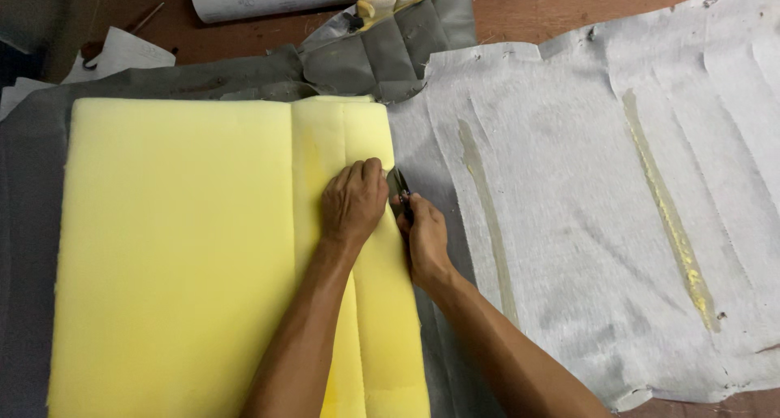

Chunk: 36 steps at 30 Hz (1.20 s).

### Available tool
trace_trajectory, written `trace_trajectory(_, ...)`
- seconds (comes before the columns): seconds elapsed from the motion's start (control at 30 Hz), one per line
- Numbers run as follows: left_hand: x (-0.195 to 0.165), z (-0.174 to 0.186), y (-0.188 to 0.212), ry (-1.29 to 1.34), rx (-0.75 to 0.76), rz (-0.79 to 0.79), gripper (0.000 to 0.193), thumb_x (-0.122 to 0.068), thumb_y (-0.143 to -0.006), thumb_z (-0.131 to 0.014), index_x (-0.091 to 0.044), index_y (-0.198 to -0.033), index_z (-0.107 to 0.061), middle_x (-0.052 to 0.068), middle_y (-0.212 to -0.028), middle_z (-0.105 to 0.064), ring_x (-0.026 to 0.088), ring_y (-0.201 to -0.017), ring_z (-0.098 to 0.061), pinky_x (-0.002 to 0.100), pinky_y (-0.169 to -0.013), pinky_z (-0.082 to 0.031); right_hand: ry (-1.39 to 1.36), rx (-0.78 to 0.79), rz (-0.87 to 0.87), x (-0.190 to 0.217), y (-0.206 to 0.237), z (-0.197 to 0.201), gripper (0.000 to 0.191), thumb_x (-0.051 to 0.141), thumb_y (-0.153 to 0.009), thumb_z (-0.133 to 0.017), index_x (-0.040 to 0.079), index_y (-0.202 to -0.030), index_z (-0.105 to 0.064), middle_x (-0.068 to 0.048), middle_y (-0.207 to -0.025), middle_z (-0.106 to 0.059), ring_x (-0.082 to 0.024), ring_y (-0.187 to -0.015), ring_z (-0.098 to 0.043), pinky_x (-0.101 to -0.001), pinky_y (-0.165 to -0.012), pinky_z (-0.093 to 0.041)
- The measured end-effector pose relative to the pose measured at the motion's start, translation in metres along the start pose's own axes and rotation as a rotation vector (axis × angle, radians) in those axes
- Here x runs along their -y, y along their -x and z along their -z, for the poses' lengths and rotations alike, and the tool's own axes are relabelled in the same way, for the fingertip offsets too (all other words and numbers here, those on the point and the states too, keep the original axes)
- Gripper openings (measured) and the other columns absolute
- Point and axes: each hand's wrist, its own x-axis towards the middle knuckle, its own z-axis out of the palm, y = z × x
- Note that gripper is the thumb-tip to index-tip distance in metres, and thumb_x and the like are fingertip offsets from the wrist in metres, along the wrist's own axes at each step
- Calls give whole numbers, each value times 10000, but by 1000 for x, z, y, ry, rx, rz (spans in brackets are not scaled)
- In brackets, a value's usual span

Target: The person uses a utility knife to cut a yellow foam sheet placed on a gray fabric surface. They hold the foam with one hand and guide the knife along the edge with the other, trimming the material in a workshop setting.

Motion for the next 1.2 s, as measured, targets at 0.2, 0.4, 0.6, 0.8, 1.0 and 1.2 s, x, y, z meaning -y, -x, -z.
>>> trace_trajectory(0.2, 0, -1, 0, 10, -13, -4, 94, -159, -974, -618, -79, -966, -570, 102, -834, -650, 307, -798, -671, 458, -696, -534, 16, 39, -39, 8, -9, -2, 338, 302, -1037, -409, 69, -941, -634, 36, -593, -384, -101, -499, -322, -290, -462, -282)
trace_trajectory(0.4, -2, -1, 1, 29, -52, -14, 101, -157, -979, -623, -75, -975, -564, 102, -848, -648, 307, -803, -668, 447, -703, -540, 35, 66, -7, 11, -4, 1, 355, 292, -1050, -399, 49, -973, -645, 46, -609, -393, -84, -523, -339, -280, -490, -312)
trace_trajectory(0.6, -4, -1, 1, 30, -49, 3, 101, -151, -970, -632, -80, -950, -563, 94, -829, -646, 296, -790, -667, 445, -697, -540, 16, 49, 24, 12, -8, -6, 338, 278, -1052, -401, 60, -948, -637, 40, -607, -395, -90, -529, -335, -285, -489, -306)
trace_trajectory(0.8, -7, 0, 0, 45, -9, 13, 142, -178, -985, -631, -71, -936, -550, 97, -817, -638, 293, -780, -662, 445, -683, -535, -99, 95, 11, 19, -16, -17, 339, 287, -1070, -420, 70, -918, -631, 55, -642, -427, -89, -573, -358, -277, -535, -331)
trace_trajectory(1.0, -9, -2, 1, 65, -57, 17, 147, -175, -987, -635, -70, -935, -546, 102, -823, -638, 304, -800, -664, 452, -695, -534, -108, 171, 66, 19, -18, -13, 357, 289, -1080, -419, 66, -942, -662, 56, -669, -453, -87, -609, -367, -270, -574, -335)
trace_trajectory(1.2, -8, -1, 4, 91, -43, 59, 121, -167, -972, -637, -75, -943, -564, 111, -833, -653, 318, -797, -667, 461, -698, -531, -95, 191, 88, 16, -16, -11, 348, 282, -1087, -418, 66, -960, -659, 65, -670, -414, -83, -612, -342, -268, -574, -324)
